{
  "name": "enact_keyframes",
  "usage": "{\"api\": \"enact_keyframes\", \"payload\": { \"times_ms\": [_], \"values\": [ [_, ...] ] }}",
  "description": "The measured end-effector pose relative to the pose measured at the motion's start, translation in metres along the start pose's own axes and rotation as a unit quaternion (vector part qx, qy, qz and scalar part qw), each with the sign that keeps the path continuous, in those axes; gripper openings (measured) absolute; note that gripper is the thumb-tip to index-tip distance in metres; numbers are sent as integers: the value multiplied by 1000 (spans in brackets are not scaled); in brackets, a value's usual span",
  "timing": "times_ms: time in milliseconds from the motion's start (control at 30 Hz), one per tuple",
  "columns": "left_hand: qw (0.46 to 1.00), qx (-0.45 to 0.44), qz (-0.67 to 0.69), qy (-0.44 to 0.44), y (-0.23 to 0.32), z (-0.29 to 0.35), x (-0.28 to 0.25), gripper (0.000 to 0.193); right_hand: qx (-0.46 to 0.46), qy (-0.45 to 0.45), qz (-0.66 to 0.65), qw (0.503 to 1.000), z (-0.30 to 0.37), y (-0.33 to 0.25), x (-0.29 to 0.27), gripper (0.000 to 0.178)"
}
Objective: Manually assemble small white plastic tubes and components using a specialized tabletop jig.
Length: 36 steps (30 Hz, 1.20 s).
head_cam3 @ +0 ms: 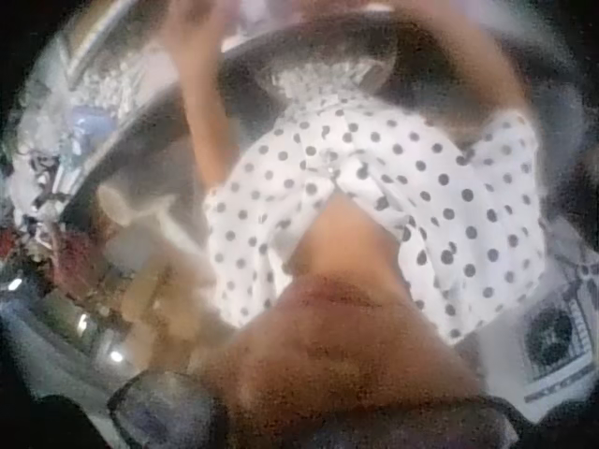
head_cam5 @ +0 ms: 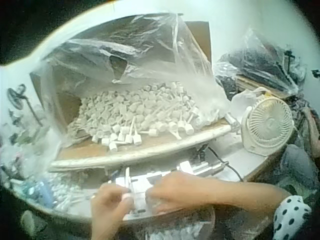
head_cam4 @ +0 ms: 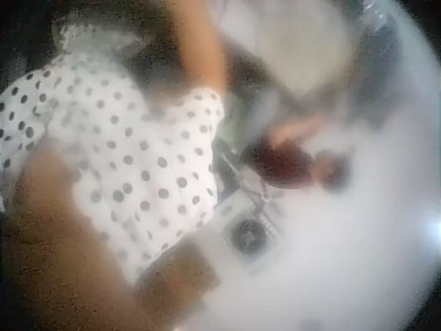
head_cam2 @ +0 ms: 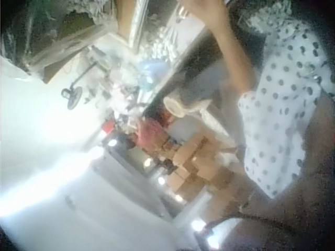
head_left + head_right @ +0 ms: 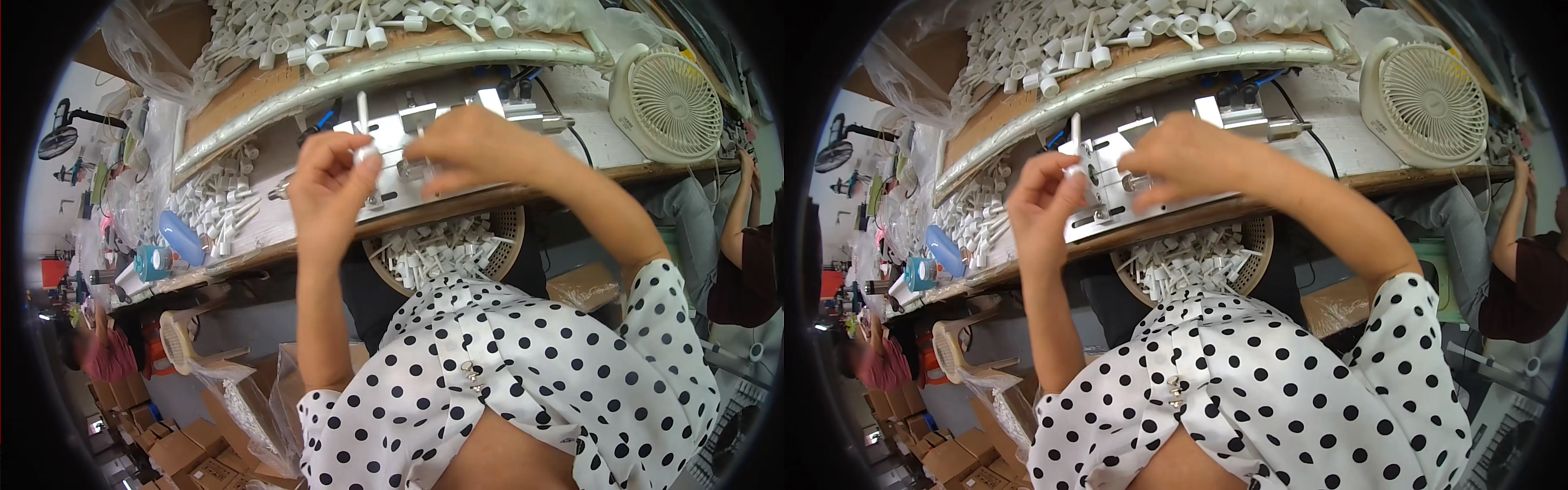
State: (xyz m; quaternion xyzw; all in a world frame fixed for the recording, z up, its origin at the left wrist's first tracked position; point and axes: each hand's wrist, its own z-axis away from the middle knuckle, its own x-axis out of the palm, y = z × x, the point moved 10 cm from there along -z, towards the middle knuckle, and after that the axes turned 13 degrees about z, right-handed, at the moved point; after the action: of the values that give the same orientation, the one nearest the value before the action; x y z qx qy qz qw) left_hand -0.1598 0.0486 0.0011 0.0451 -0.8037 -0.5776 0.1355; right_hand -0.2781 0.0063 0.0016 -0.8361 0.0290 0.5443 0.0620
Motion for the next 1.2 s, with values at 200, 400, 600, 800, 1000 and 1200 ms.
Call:
{"api": "enact_keyframes", "payload": {
  "times_ms": [200, 400, 600, 800, 1000, 1200],
  "values": [
    [976, 107, -189, -9, -20, 38, 40, 22, 64, 121, 259, 956, -63, 81, -44, 10],
    [934, 143, -315, -90, -36, 28, 75, 26, 82, 27, 289, 953, -68, 105, -25, 12],
    [913, 141, -364, -122, -34, 26, 85, 26, 158, -11, 76, 984, -25, 104, -56, 24],
    [919, 142, -337, -145, -10, -17, 74, 23, 186, 44, -135, 972, 31, 48, -53, 31],
    [796, 299, -525, 3, 6, -127, 65, 18, 38, 114, 4, 993, 30, -20, -19, 31],
    [766, 173, -616, -63, -21, -163, 63, 20, 1, 88, 78, 993, 13, -19, 5, 28]
  ]
}}
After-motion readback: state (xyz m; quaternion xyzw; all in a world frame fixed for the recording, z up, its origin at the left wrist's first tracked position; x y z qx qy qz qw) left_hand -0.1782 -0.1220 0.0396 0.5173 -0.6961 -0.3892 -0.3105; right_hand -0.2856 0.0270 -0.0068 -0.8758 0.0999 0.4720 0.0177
